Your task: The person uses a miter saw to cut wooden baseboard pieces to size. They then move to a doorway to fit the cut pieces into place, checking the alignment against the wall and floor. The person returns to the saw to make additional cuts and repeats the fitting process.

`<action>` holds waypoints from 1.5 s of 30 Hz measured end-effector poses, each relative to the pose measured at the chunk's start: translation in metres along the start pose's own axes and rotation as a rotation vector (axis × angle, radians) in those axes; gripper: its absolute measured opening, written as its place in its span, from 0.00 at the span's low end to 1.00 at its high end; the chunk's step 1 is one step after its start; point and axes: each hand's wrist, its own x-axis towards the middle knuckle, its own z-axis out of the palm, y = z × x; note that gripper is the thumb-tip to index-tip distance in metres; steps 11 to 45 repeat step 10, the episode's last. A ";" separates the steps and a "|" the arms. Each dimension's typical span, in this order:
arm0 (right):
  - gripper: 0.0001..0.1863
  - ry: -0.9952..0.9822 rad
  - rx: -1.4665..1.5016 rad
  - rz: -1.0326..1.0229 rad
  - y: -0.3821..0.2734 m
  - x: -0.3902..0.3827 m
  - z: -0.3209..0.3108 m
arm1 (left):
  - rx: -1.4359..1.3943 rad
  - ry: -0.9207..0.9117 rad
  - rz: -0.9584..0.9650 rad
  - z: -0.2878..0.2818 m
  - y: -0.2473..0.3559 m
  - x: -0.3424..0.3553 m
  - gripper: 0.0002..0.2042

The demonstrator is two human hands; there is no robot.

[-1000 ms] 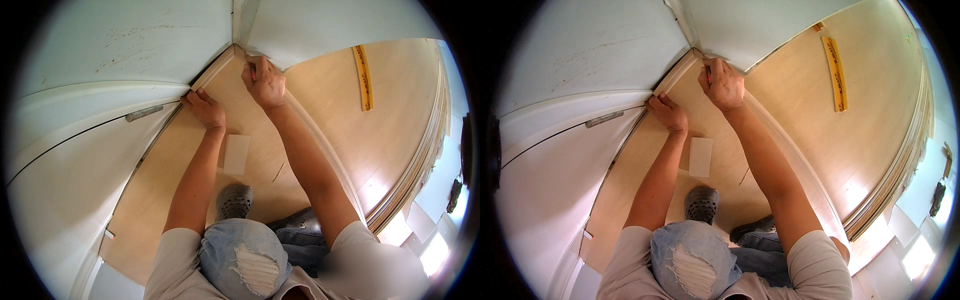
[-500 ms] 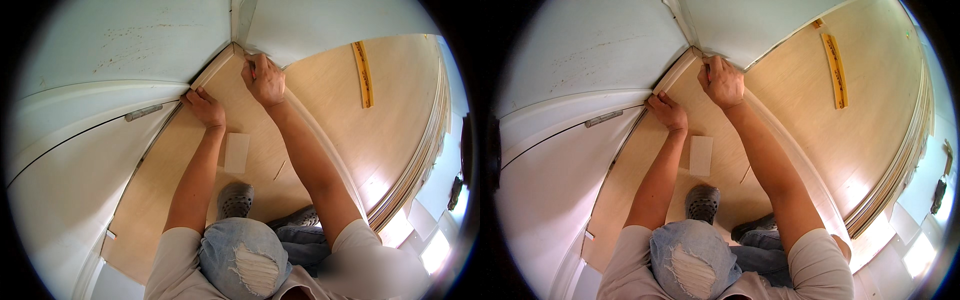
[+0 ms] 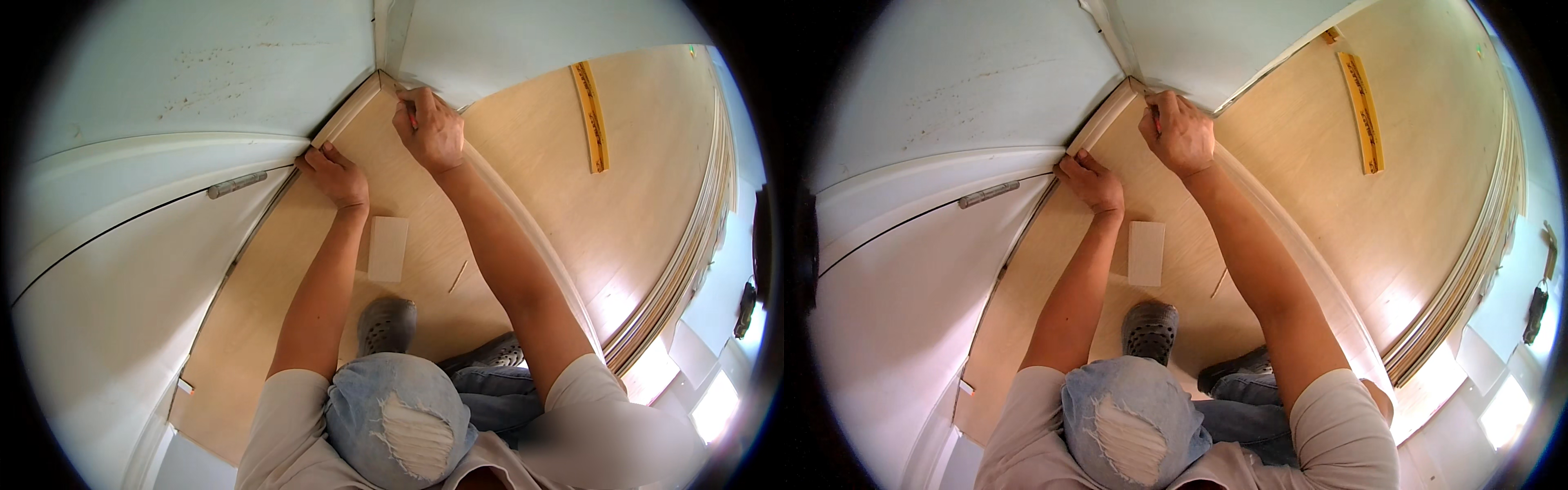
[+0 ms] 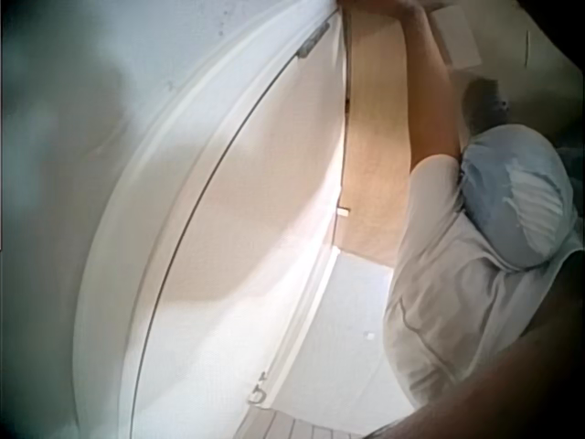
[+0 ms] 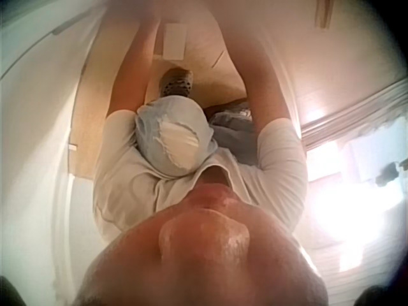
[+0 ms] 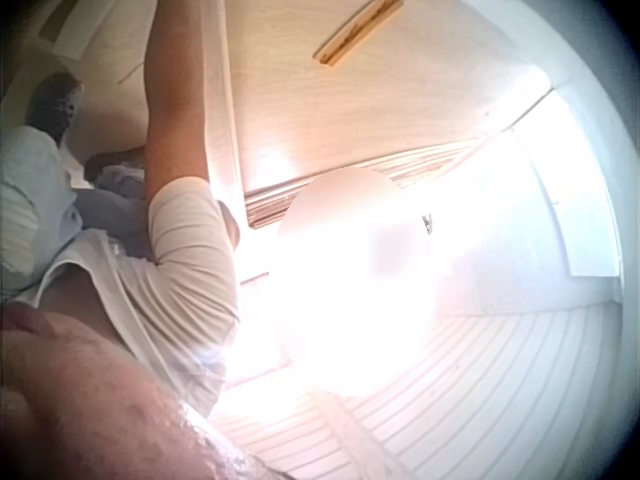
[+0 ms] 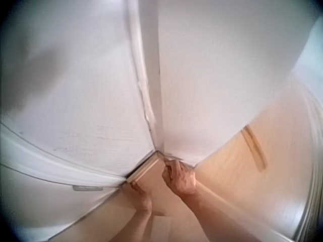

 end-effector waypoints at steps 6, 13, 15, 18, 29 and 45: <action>0.08 -0.011 -0.012 0.014 0.000 0.000 0.001 | 0.013 0.007 -0.005 0.000 0.001 0.000 0.13; 0.08 -0.022 -0.027 0.030 -0.001 -0.001 0.000 | 0.043 -0.014 0.001 0.002 -0.006 -0.001 0.13; 0.08 -0.022 -0.027 0.030 -0.001 -0.001 0.000 | 0.043 -0.014 0.001 0.002 -0.006 -0.001 0.13; 0.08 -0.022 -0.027 0.030 -0.001 -0.001 0.000 | 0.043 -0.014 0.001 0.002 -0.006 -0.001 0.13; 0.08 -0.022 -0.027 0.030 -0.001 -0.001 0.000 | 0.043 -0.014 0.001 0.002 -0.006 -0.001 0.13; 0.08 -0.022 -0.027 0.030 -0.001 -0.001 0.000 | 0.043 -0.014 0.001 0.002 -0.006 -0.001 0.13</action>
